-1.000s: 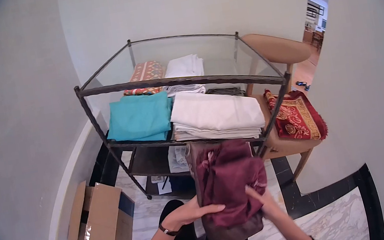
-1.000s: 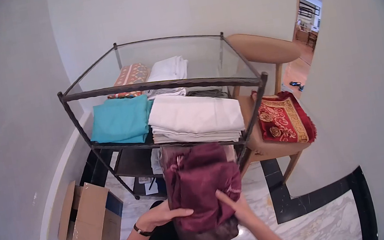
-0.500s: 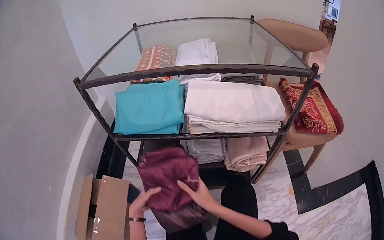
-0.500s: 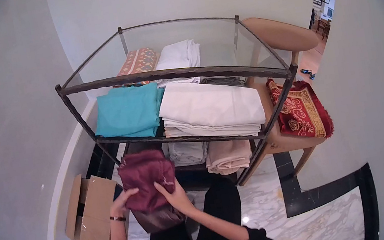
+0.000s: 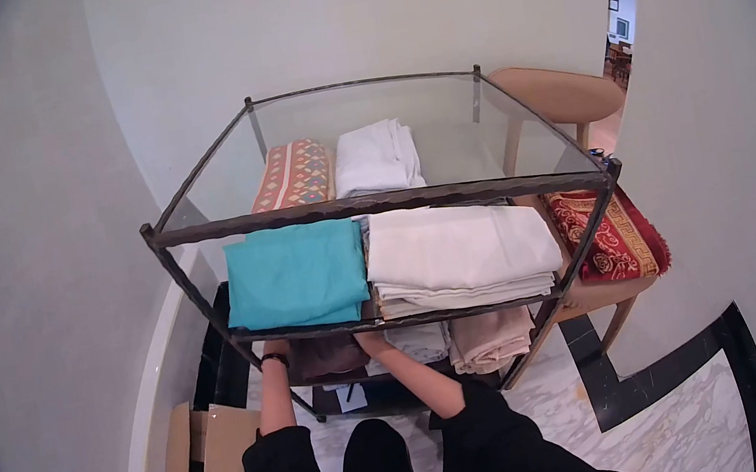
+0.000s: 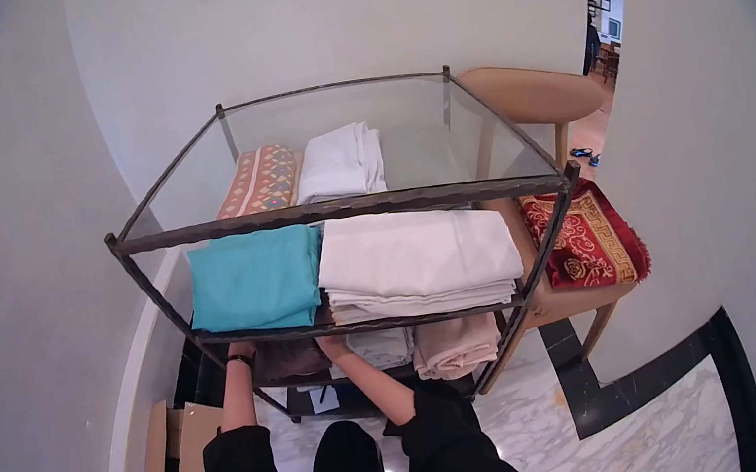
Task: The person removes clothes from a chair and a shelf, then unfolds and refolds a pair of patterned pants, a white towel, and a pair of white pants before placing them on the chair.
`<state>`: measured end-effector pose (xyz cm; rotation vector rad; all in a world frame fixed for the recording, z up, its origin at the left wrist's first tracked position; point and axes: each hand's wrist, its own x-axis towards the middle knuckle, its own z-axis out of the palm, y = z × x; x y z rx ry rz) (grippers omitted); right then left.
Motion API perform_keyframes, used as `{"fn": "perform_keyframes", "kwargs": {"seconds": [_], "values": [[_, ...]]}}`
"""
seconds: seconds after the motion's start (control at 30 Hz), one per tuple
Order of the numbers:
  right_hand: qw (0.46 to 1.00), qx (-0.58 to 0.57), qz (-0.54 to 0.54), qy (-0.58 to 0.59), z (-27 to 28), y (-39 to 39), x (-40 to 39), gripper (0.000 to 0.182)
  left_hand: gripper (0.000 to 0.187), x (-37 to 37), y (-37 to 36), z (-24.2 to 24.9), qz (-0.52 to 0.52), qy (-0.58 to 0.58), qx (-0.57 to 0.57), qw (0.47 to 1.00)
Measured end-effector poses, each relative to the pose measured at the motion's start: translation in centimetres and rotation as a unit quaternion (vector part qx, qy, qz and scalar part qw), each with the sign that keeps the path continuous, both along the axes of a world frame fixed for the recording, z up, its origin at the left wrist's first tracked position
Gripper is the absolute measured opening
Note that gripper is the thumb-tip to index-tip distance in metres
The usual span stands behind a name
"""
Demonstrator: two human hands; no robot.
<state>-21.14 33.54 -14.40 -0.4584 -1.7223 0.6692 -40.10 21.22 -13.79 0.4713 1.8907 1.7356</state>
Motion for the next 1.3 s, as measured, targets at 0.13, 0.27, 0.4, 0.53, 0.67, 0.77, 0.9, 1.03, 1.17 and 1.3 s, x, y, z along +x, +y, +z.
{"fn": "perform_keyframes", "kwargs": {"seconds": [0.13, 0.27, 0.4, 0.53, 0.67, 0.77, 0.9, 1.03, 1.17, 1.3], "values": [[0.993, -0.071, 0.024, -0.094, -4.2, 0.7, -1.8, 0.069, 0.043, 0.5, 1.3, -3.6, -0.012, 0.363, -0.216, 0.906], [0.963, -0.125, 0.073, -0.226, -4.3, 1.7, -1.2, 0.064, 0.044, -0.1, 0.4, -5.3, -0.154, 0.476, -0.212, 0.839], [0.960, -0.129, 0.077, -0.235, -2.8, 1.4, -0.6, 0.054, 0.046, -0.2, 1.7, -7.6, -0.142, 0.497, -0.223, 0.826], [0.971, -0.107, 0.068, -0.203, -1.4, 0.8, -0.9, 0.044, 0.046, 4.0, 1.8, -3.3, -0.083, 0.522, -0.246, 0.812], [0.997, -0.013, 0.032, -0.066, 2.0, -2.1, 0.4, 0.035, 0.044, 10.1, 2.6, -0.2, -0.024, 0.571, -0.115, 0.812], [0.928, -0.138, 0.183, -0.292, 2.6, -3.5, 4.8, 0.053, 0.044, 11.7, 1.5, -0.4, -0.110, 0.565, -0.244, 0.781], [0.852, -0.105, 0.377, -0.349, 4.9, -5.6, 13.9, 0.054, 0.046, 12.6, 2.0, 0.3, -0.114, 0.521, -0.337, 0.776], [0.785, -0.045, 0.481, -0.389, 16.8, -8.3, 22.8, 0.047, 0.046, 15.3, 1.4, 3.1, -0.097, 0.502, -0.362, 0.779], [0.896, 0.075, 0.356, -0.254, 23.3, -7.6, 27.0, 0.032, 0.063, 19.8, -0.3, 5.5, -0.139, 0.514, -0.318, 0.784], [0.962, 0.203, 0.028, -0.181, 25.0, -1.0, 28.3, 0.043, 0.071, 26.3, -3.5, 12.1, -0.290, 0.464, -0.303, 0.780]]}}
